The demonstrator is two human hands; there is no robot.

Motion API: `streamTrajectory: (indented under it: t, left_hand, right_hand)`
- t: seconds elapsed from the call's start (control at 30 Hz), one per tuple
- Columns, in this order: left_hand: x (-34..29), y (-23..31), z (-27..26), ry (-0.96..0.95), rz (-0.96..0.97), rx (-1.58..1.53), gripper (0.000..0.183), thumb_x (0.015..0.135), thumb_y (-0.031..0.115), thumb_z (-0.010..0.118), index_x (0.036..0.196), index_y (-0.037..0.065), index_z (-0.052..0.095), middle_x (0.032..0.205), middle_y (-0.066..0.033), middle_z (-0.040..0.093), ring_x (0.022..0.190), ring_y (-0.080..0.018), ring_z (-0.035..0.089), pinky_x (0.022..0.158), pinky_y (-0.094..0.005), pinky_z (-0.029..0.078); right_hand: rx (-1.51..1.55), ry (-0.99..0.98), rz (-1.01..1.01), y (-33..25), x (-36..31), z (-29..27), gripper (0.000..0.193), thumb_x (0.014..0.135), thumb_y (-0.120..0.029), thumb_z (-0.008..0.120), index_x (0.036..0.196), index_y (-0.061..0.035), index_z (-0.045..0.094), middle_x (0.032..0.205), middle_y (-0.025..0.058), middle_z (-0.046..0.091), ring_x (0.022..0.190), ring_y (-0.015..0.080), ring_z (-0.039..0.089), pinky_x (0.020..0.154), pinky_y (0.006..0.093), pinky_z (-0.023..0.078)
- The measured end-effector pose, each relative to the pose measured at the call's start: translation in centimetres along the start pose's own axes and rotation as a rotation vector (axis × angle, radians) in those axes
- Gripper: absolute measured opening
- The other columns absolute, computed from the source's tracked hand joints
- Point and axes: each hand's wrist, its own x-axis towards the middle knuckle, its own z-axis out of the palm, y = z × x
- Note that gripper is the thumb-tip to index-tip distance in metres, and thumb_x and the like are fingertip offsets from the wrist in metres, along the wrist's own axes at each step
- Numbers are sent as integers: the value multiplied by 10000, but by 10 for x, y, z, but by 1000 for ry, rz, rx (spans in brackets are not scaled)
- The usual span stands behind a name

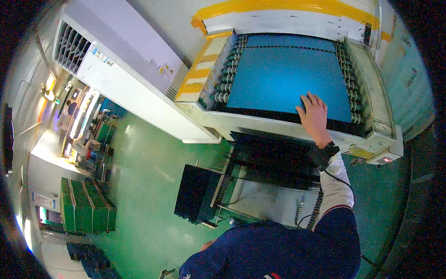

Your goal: Manually loading blue metal sheets into an automated processing machine.

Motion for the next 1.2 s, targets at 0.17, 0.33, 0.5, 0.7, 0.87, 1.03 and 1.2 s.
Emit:
streamTrajectory:
  t: [0.17,0.33,0.5,0.7,0.87,1.03,1.2]
  left_hand:
    - [4,-9,2,46,-165,25,542,836,434,574,1163,4,532,1057,-97,600,912,-208,551,763,-312,436]
    - [-2,-8,10,60,-196,-105,514,838,424,574,1139,7,547,1082,-102,586,945,-230,536,758,-371,441]
    - [1,-46,4,50,-141,-180,477,824,401,596,1123,32,550,1065,-89,584,876,-225,547,707,-365,453]
    - [-16,-24,20,104,-217,-256,459,811,416,597,1087,51,571,981,-43,593,758,-154,547,548,-255,434]
    - [-14,-31,27,175,-210,-286,493,817,413,595,1144,46,556,1022,-64,609,840,-170,565,618,-277,448]
    - [0,-39,28,157,-79,-172,496,826,421,580,1149,44,567,1050,-74,612,919,-189,567,772,-295,442]
    - [15,-34,10,54,-14,-154,493,822,432,580,1149,63,573,1045,-70,616,930,-178,566,787,-312,454]
  right_hand:
    - [-7,22,-33,0,1,1,415,822,-315,571,1182,-114,531,1274,111,465,1191,312,395,966,469,303]
    - [-39,42,-45,1,-2,4,411,826,-313,569,1184,-117,527,1272,105,466,1181,309,403,959,472,306]
    - [-66,12,-43,2,1,5,402,842,-341,540,1191,-141,524,1278,98,465,1176,311,413,945,483,322]
    - [-169,5,-80,12,5,27,424,840,-400,526,1201,-178,522,1286,79,469,1166,315,435,938,498,343]
    - [-179,0,-76,12,2,22,403,842,-406,525,1179,-185,543,1251,77,502,1151,307,449,918,491,364]
    - [227,10,-322,-39,-33,-1,290,842,-251,573,1086,-95,586,1126,113,577,1059,293,517,888,413,400]
    - [654,-348,-264,-124,-118,-36,194,832,-103,576,1009,-27,601,999,135,619,927,291,581,825,346,443]
